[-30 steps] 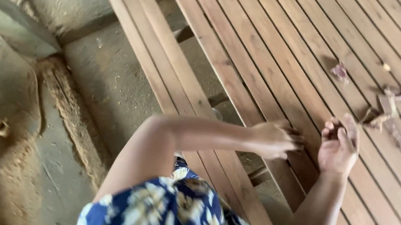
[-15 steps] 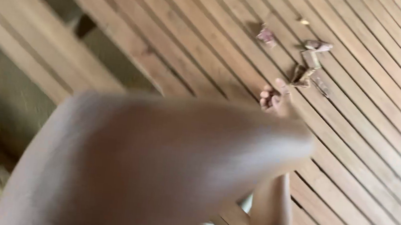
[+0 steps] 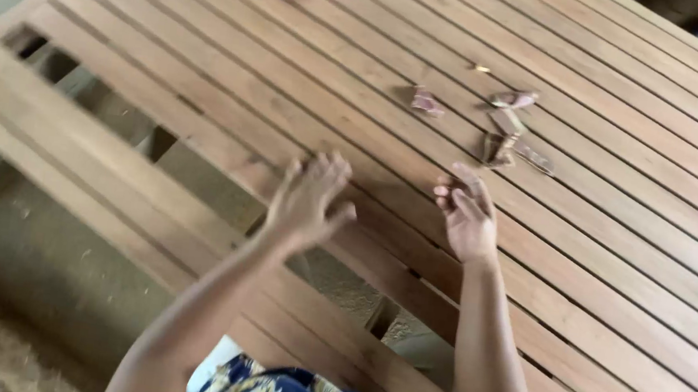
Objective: Sanding the surface of a wooden slatted table using pieces of sandpaper
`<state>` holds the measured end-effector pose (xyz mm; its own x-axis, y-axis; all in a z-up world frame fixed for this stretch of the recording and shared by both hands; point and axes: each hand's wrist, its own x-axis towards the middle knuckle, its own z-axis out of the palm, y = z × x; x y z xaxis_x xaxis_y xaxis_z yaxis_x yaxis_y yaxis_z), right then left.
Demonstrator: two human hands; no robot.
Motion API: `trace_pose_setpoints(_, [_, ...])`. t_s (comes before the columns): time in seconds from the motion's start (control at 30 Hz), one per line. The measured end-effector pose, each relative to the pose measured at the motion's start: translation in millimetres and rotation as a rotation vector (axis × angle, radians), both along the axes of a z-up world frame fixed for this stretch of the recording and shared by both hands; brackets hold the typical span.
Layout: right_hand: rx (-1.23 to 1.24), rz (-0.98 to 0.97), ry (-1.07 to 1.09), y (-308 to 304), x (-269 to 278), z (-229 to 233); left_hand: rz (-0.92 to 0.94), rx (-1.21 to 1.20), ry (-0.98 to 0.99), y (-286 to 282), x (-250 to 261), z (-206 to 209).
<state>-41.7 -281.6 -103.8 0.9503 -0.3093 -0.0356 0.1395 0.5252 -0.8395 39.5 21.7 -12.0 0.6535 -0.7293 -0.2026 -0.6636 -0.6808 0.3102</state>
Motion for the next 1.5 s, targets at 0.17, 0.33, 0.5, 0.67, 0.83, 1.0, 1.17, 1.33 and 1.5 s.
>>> trace_pose_setpoints(0.17, [-0.632,0.109,0.371,3,-16,24,0.392,-0.328,-0.365,34,27,36])
trace_pose_setpoints(0.33, [-0.874,0.263,0.204,-62,52,-42,0.208,-0.425,-0.175,-31,-41,-74])
trace_pose_setpoints(0.5, [-0.024,0.271,0.296,-110,59,-90,-0.029,-0.144,-0.456,-41,-79,-95])
trace_pose_setpoints(0.67, [-0.401,0.192,0.056,-72,13,-59,0.259,-0.037,-0.340,10,-15,-66])
trace_pose_setpoints(0.83, [-0.215,0.008,0.033,-18,7,-34,0.432,-0.036,-0.242,31,-2,-65])
trace_pose_setpoints(1.0, [-0.068,0.009,-0.066,-13,-3,-23,0.061,-0.035,-0.325,5,-66,-50])
trace_pose_setpoints(1.17, [0.004,0.027,-0.061,-15,0,-28,0.486,-0.298,0.190,44,-26,69])
trace_pose_setpoints(1.33, [0.014,-0.005,-0.061,-7,-2,-15,0.639,-0.199,-0.222,47,51,-9])
trace_pose_setpoints(1.5, [-0.041,-0.007,0.015,-5,-4,-11,0.378,-0.094,-0.141,7,-30,6])
